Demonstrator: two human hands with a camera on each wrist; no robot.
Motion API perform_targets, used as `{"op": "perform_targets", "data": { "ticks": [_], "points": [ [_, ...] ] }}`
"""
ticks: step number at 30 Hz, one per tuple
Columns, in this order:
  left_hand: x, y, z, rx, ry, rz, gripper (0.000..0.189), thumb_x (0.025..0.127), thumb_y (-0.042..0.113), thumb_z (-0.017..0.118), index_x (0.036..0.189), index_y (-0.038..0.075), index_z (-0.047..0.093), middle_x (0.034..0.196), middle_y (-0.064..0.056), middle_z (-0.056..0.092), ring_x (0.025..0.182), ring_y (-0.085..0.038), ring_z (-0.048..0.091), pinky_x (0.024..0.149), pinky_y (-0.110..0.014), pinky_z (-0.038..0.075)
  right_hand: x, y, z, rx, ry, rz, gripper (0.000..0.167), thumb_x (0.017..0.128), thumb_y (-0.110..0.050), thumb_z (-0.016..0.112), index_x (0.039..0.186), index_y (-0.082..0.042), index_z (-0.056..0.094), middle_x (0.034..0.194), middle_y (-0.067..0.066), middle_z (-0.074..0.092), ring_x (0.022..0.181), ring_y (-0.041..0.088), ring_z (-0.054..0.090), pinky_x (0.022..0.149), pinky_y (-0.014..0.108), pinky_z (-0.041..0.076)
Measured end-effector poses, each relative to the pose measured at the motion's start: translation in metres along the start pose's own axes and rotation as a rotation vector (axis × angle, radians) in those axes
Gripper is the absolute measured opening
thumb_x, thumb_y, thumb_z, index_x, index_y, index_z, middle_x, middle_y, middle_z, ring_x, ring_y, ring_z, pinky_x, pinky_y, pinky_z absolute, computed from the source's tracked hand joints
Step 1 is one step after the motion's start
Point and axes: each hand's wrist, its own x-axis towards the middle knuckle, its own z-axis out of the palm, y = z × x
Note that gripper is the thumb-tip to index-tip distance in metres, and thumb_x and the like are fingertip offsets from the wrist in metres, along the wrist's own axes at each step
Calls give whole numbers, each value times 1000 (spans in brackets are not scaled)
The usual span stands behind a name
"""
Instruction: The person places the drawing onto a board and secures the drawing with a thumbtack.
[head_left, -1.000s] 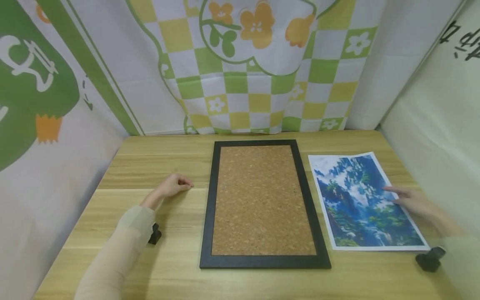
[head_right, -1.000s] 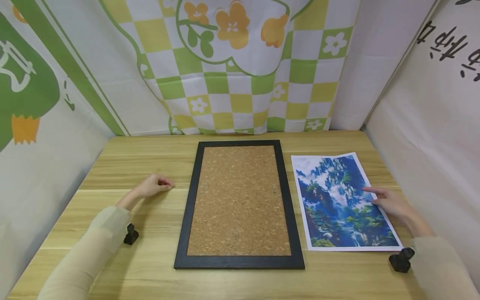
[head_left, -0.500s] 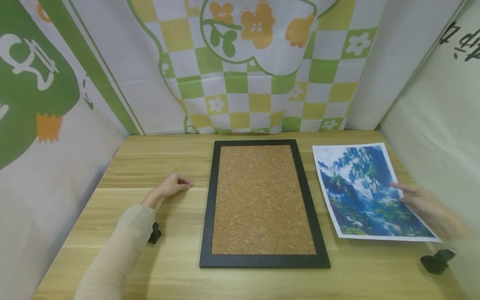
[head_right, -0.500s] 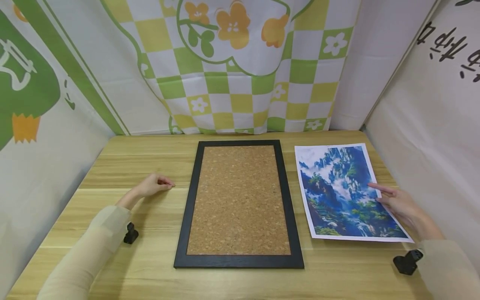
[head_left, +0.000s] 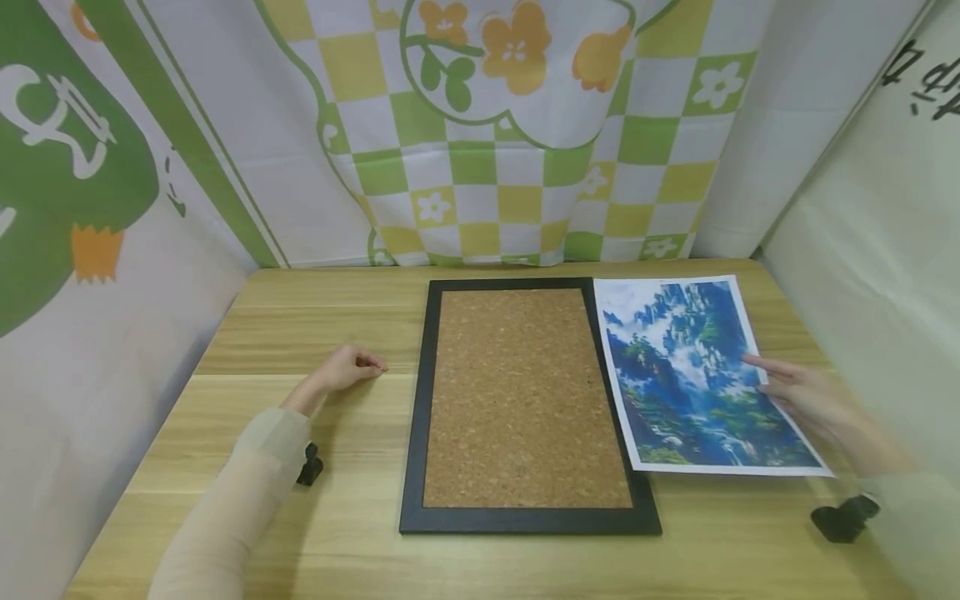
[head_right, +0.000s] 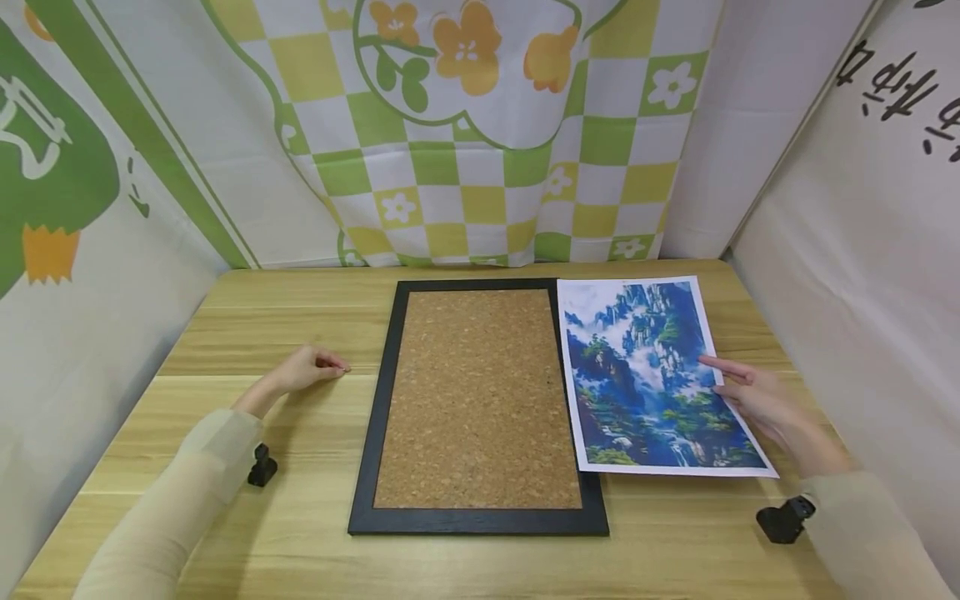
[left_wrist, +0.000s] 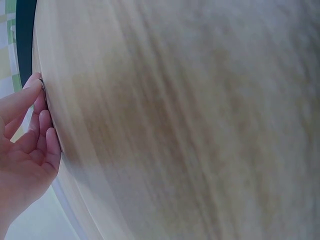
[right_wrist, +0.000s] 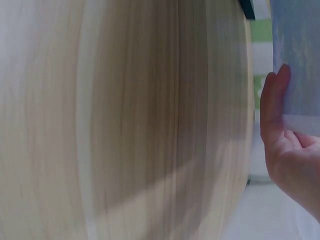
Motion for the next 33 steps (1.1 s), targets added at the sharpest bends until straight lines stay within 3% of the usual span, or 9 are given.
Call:
{"op": "perform_targets", "data": {
  "ticks": [2, 4, 7, 9, 13, 20, 25, 29, 33],
  "points": [
    [0, 0, 0, -4, 2, -5, 14, 85, 5, 55, 93, -3, 66, 98, -18, 64, 90, -27, 56, 77, -38, 44, 3, -5, 7, -9, -7, 33, 48, 90, -12, 48, 134, -27, 37, 124, -5, 36, 52, -4, 37, 51, 17, 40],
    [0, 0, 1, -9, 3, -9, 14, 85, 5, 56, 92, -3, 66, 97, -18, 64, 90, -26, 56, 77, -37, 44, 6, -11, 16, 2, -32, 85, 50, 91, -14, 47, 138, -23, 31, 140, 9, 26, 76, 5, 54, 68, 21, 47],
    [0, 0, 1, -14, 5, -18, 14, 85, 4, 55, 93, -2, 66, 98, -17, 63, 89, -25, 56, 76, -36, 45, 11, -21, 29, 3, -50, 153, 53, 91, -13, 46, 139, -17, 25, 144, 23, 5, 112, 23, 45, 82, 26, 45],
    [-1, 0, 1, -14, 8, -23, 14, 85, 4, 56, 93, -2, 66, 98, -17, 64, 89, -25, 56, 75, -35, 44, 13, -28, 39, 17, -59, 162, 53, 90, -10, 45, 139, -11, 24, 143, 26, 5, 117, 33, 38, 82, 27, 45],
    [-1, -1, 1, -4, 13, -19, 14, 85, 5, 56, 93, -2, 66, 97, -17, 64, 88, -24, 56, 75, -34, 44, 16, -42, 58, 25, -56, 149, 51, 89, -6, 45, 137, -5, 27, 142, 27, 14, 95, 17, 48, 64, 18, 44],
    [1, -2, 2, -13, 16, -14, 15, 85, 5, 56, 93, -2, 66, 97, -16, 64, 88, -24, 56, 74, -33, 44, 25, -62, 89, 73, -77, 145, 52, 89, -3, 45, 137, -4, 26, 143, 24, 11, 121, 36, 34, 78, 26, 47],
    [0, -2, 2, -13, 24, -8, 14, 85, 4, 57, 92, -3, 66, 96, -17, 64, 87, -23, 56, 74, -32, 44, 32, -73, 111, 123, -88, 151, 52, 88, -2, 45, 137, -6, 28, 144, 23, 12, 123, 39, 30, 88, 33, 43],
    [1, -3, 2, -19, 27, -6, 14, 84, 3, 57, 92, -4, 66, 94, -17, 64, 86, -22, 56, 73, -30, 44, 36, -81, 128, 151, -94, 143, 50, 89, -1, 44, 136, -6, 30, 142, 24, 17, 122, 40, 32, 91, 39, 39],
    [1, -4, 2, -31, 24, -13, 14, 85, 4, 57, 92, -4, 66, 95, -17, 64, 86, -22, 56, 72, -29, 43, 41, -86, 142, 184, -101, 126, 50, 88, -1, 43, 136, -6, 31, 141, 23, 21, 102, 26, 52, 81, 29, 46]
  ]
}}
